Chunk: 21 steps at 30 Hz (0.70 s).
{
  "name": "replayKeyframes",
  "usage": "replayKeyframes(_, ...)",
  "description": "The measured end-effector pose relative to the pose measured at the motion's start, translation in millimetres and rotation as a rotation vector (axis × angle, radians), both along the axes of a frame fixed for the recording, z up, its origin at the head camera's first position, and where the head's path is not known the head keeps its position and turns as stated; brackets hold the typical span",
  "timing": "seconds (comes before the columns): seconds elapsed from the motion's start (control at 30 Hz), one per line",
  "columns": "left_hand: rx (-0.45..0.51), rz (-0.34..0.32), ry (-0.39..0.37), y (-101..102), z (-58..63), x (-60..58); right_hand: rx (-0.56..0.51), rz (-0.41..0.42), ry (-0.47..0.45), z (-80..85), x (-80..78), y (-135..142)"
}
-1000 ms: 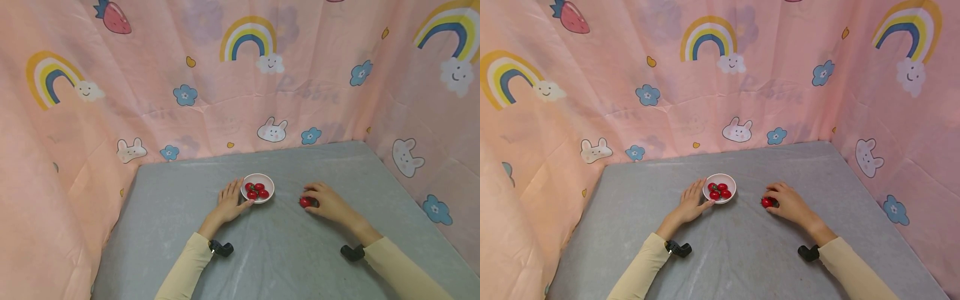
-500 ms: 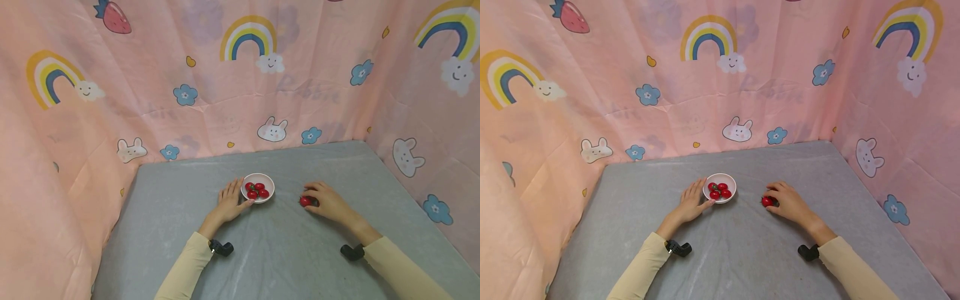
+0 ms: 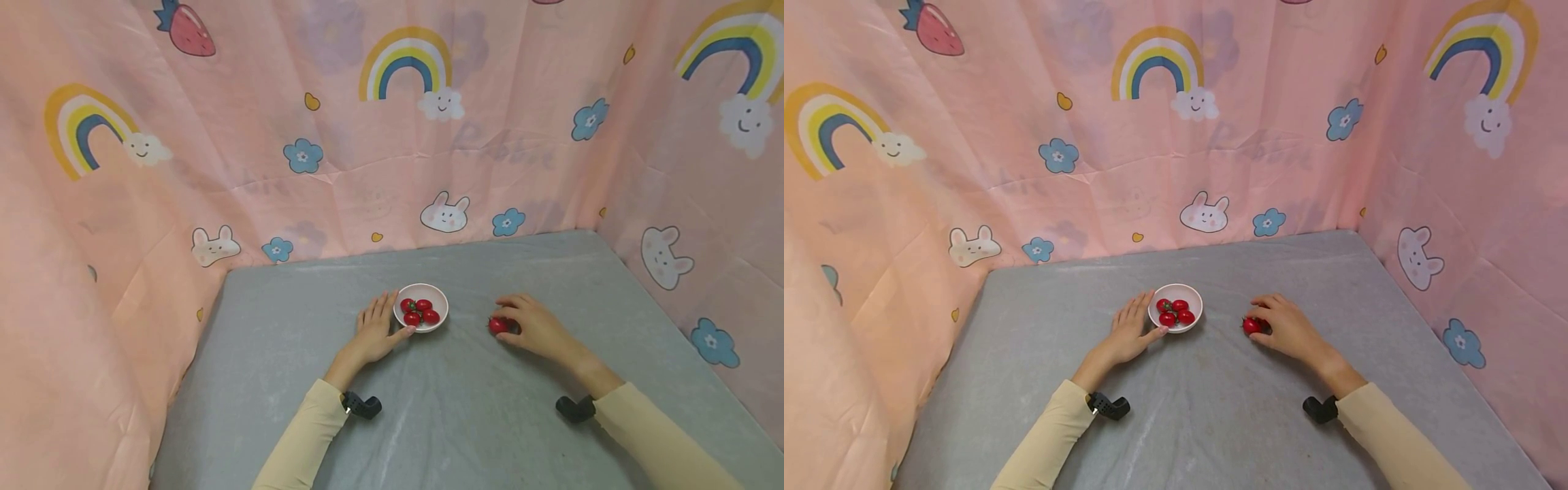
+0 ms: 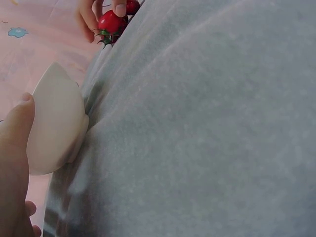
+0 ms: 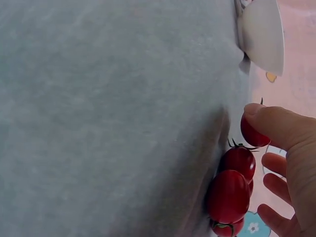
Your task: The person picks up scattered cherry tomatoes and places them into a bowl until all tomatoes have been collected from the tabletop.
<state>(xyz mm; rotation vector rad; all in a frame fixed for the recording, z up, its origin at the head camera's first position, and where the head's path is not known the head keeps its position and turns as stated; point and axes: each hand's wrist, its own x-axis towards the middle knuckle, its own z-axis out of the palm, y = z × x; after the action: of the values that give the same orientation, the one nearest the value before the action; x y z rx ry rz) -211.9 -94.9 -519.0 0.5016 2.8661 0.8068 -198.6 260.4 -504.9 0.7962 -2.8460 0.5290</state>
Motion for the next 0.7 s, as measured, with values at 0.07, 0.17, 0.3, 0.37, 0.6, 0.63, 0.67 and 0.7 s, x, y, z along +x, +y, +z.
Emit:
replayKeyframes(0.07,0.000,0.000,0.002,0,0.3,0.2,0.000,-0.008,-0.009,2.2,-0.6,-1)
replayKeyframes(0.17,0.001,-0.003,0.002,-1,-0.3,0.3,0.008,-0.016,-0.009,5.0,-2.0,-3)
replayKeyframes(0.3,-0.002,-0.003,-0.005,-1,-0.4,0.5,0.021,-0.020,-0.004,8.0,-4.1,-7)
replayKeyframes(0.37,0.001,-0.002,-0.004,-1,0.0,0.6,0.023,-0.019,-0.008,9.8,-5.4,-9)
replayKeyframes(0.6,-0.001,-0.004,-0.009,-1,-0.3,0.2,0.006,-0.007,-0.034,18.0,-11.5,-21)
replayKeyframes(0.63,-0.001,-0.004,-0.010,-1,-0.2,0.3,0.003,0.001,-0.027,19.1,-12.8,-23)
replayKeyframes(0.67,-0.001,-0.004,-0.010,-1,-0.3,0.3,0.002,0.010,-0.017,20.1,-14.1,-25)
replayKeyframes(0.7,0.001,-0.004,-0.010,-1,-0.4,0.1,0.000,0.015,-0.007,20.9,-15.4,-27)
